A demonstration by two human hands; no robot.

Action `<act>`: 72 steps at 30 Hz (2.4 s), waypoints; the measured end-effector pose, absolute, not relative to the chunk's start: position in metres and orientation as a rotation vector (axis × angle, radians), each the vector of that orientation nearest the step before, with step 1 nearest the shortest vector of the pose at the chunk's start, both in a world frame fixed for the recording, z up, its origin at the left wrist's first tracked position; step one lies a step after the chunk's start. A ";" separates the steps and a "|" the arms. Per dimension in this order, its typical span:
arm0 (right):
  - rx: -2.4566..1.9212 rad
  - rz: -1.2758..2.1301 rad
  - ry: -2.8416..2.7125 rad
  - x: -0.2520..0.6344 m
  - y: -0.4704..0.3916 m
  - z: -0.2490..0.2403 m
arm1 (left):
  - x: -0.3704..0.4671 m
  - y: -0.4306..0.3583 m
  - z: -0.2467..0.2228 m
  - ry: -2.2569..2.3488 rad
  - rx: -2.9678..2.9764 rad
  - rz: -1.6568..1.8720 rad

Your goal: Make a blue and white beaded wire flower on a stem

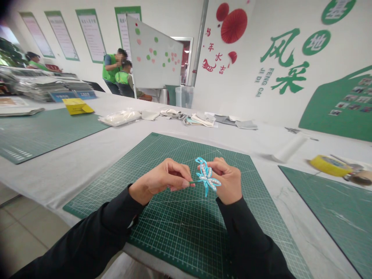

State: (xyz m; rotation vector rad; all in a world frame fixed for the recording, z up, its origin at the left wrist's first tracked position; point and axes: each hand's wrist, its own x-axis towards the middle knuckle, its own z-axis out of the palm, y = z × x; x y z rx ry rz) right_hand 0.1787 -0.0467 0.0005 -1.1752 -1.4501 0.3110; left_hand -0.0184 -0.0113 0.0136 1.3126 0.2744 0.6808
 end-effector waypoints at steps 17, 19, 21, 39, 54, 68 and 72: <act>-1.227 0.211 -1.312 0.177 -0.052 0.009 | -0.015 -0.005 0.015 0.396 1.045 0.979; -1.222 0.206 -1.322 0.177 -0.053 0.010 | -0.014 -0.005 0.015 0.428 1.027 1.010; -1.219 0.204 -1.326 0.176 -0.054 0.010 | -0.013 -0.006 0.015 0.470 1.009 1.036; -1.235 0.195 -1.372 0.172 -0.056 0.011 | -0.008 -0.007 0.015 0.516 1.003 1.201; -1.348 0.299 -1.481 0.169 -0.053 0.009 | -0.007 -0.008 0.015 0.540 1.152 1.364; -1.565 0.747 -1.659 0.231 -0.037 0.006 | -0.034 0.030 0.014 0.627 0.781 1.463; -1.622 0.713 -1.616 0.254 -0.036 0.005 | -0.048 0.042 0.014 0.565 0.644 1.519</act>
